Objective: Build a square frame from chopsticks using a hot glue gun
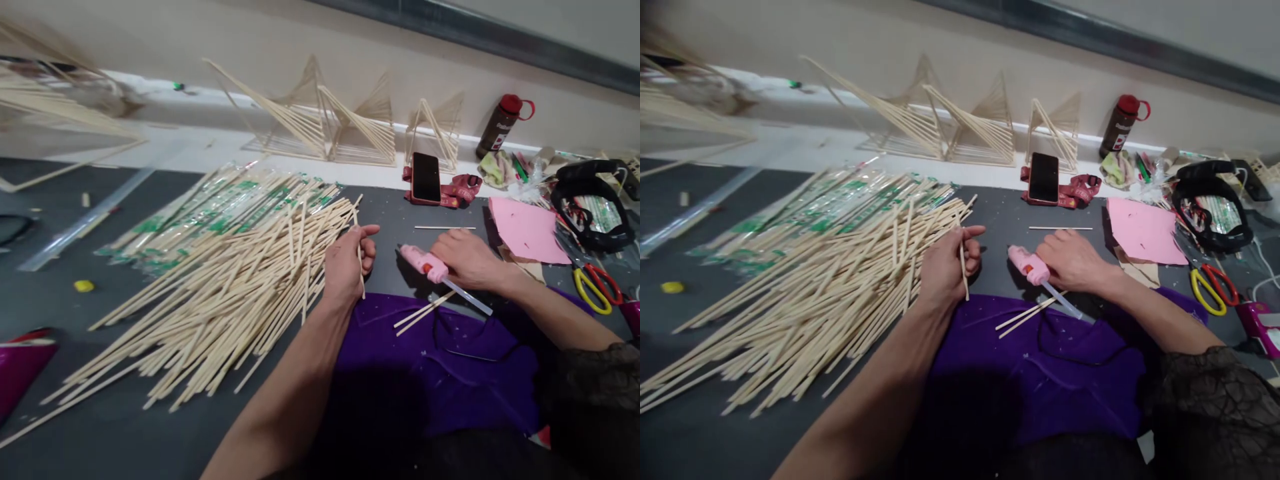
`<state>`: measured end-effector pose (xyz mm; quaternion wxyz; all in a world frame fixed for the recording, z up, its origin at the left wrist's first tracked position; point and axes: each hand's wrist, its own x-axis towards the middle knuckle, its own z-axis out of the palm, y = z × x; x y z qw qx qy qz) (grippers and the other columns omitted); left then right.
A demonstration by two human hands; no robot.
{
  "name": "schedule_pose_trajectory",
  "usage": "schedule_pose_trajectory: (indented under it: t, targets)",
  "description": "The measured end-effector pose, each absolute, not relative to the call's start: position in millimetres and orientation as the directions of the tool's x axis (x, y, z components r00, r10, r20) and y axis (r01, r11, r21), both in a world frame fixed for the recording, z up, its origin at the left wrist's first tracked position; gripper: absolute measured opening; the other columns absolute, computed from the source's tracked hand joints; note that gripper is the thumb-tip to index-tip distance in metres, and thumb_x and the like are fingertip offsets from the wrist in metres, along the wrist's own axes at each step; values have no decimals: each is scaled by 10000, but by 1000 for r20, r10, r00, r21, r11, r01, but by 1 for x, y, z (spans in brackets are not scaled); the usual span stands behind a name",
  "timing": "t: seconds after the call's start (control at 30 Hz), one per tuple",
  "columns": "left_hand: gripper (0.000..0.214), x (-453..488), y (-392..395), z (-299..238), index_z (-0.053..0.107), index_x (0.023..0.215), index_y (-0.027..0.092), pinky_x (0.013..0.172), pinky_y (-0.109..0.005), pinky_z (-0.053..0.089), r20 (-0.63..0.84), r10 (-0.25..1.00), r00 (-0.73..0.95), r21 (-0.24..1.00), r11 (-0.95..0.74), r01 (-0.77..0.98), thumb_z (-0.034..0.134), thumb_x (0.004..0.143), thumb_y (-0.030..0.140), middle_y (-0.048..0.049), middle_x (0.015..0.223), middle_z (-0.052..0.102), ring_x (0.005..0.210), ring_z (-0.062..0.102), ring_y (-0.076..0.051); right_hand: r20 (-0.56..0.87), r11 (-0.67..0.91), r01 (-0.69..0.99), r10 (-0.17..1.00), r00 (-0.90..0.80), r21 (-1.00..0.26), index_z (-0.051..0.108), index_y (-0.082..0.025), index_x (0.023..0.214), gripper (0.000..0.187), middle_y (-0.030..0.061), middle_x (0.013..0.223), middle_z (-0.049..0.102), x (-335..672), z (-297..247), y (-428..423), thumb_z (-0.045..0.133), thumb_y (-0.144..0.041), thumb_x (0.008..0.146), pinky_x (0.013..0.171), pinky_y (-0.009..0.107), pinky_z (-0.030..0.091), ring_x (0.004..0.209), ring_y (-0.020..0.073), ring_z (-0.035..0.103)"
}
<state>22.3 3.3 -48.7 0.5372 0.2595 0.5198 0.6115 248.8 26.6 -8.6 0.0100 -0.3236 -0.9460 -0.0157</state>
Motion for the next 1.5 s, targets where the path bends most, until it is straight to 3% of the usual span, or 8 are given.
schedule_pose_trajectory:
  t: [0.43, 0.57, 0.67, 0.77, 0.87, 0.97, 1.23, 1.5]
  targets:
    - [323, 27, 2, -51, 704, 899, 125, 340, -195, 164, -236, 941, -243, 924, 140, -357, 639, 804, 427, 57, 526, 508, 345, 315, -53, -40, 769, 622, 623, -781, -147, 675, -158, 1108, 236, 101, 1052, 678, 256, -34, 23, 619, -227, 890, 838, 356, 341, 994, 246, 539]
    - [317, 26, 3, -51, 706, 900, 123, 339, -191, 181, -224, 942, -251, 924, 124, -361, 631, 808, 416, 54, 520, 508, 354, 329, -58, 12, 725, 595, 638, -770, -347, 688, -156, 1107, 273, 109, 1015, 698, 261, -35, 31, 617, -349, 927, 880, 384, 394, 964, 248, 571]
    - [303, 25, 4, -52, 708, 891, 122, 341, -182, 193, -221, 938, -268, 922, 111, -372, 601, 833, 399, 52, 517, 507, 355, 336, -57, 29, 482, 575, 783, -622, -661, 709, -181, 1059, 335, 91, 999, 710, 262, -32, 29, 625, -469, 912, 863, 391, 453, 937, 240, 611]
    - [287, 24, 4, -53, 706, 886, 122, 337, -178, 197, -224, 936, -272, 919, 110, -379, 587, 846, 379, 53, 516, 509, 350, 334, -55, -192, -12, 401, 891, -412, -916, 722, -192, 986, 401, 84, 1018, 721, 258, -26, 19, 636, -568, 874, 709, 325, 505, 874, 209, 650]
    - [282, 24, 4, -53, 706, 889, 121, 329, -177, 197, -233, 934, -270, 918, 120, -378, 579, 855, 371, 57, 510, 506, 342, 327, -55, -443, -399, 196, 832, -334, -896, 706, -173, 940, 440, 80, 888, 711, 255, -20, 11, 696, -597, 825, 564, 268, 495, 701, 152, 637]
    - [289, 24, 4, -54, 710, 900, 120, 327, -175, 198, -223, 939, -263, 919, 113, -377, 576, 865, 373, 56, 515, 509, 344, 328, -54, -525, -519, 94, 812, -255, -850, 672, -157, 875, 346, 37, 739, 647, 256, -17, 6, 701, -501, 850, 511, 244, 477, 575, 109, 595]
    - [285, 25, 4, -55, 713, 903, 124, 324, -174, 200, -212, 944, -252, 923, 109, -368, 580, 873, 374, 55, 512, 504, 346, 327, -55, -562, -533, 181, 801, -208, -827, 654, -167, 885, 122, 12, 740, 627, 274, -2, -9, 685, -227, 783, 600, 235, 506, 670, 120, 629]
    - [272, 26, 4, -53, 712, 889, 126, 319, -168, 200, -246, 936, -253, 916, 139, -377, 565, 881, 355, 54, 510, 505, 336, 321, -54, -490, -301, 559, 843, -223, -773, 613, -192, 1231, 467, 1, 860, 665, 303, -10, -6, 672, -208, 768, 525, 217, 497, 657, 120, 632]
